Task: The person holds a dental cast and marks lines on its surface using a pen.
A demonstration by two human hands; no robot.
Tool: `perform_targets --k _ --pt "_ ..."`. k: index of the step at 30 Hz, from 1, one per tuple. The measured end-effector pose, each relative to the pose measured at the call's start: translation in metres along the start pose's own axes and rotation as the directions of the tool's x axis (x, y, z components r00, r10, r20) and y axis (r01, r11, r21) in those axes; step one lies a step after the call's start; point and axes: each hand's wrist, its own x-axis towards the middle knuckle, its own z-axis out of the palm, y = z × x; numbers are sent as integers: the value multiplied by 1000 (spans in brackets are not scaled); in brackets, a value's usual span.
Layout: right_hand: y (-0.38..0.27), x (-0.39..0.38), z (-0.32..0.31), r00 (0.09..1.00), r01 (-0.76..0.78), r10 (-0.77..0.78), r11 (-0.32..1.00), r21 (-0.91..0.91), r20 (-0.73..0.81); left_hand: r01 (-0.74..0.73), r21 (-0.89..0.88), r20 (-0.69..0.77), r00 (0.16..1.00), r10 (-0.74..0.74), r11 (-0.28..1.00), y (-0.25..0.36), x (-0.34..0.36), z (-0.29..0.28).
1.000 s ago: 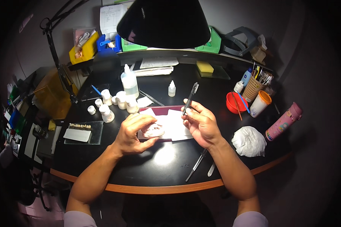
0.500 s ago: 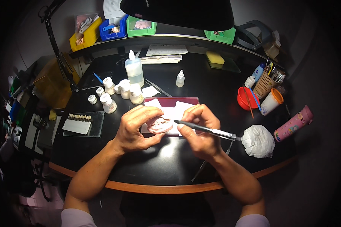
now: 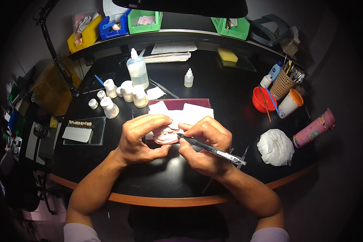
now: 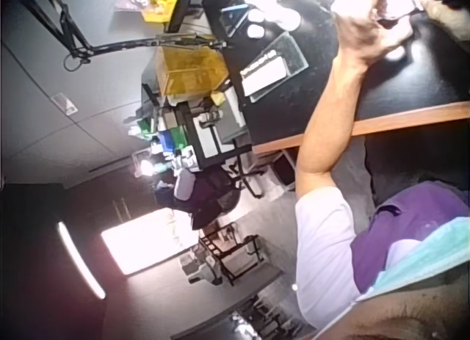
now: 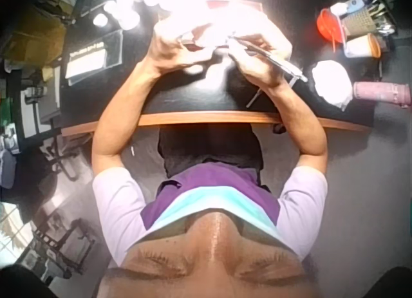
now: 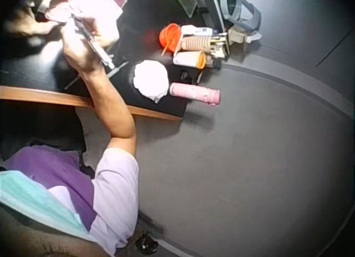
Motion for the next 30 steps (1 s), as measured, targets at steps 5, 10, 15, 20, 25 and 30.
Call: perform_targets --k 5,10,15,20,25,30 --pt "1 -1 -3 998 21 -20 1000 -12 57 -15 8 12 1000 15 1000 0 1 0" --pt "2 -2 -1 999 -32 32 999 14 13 -16 10 11 1000 16 1000 2 1 0" --pt "0 -1 -2 999 4 -2 1000 -28 48 -18 3 4 1000 18 1000 0 0 2" --pt "-2 0 -2 999 17 -14 998 -67 46 -8 -16 3 1000 8 1000 2 0 2" --pt "-2 1 -2 998 36 -32 997 -69 51 -4 -5 9 1000 4 1000 1 -1 2" --pt "1 0 -5 997 21 -16 998 -64 73 -24 13 11 1000 24 1000 0 0 2"
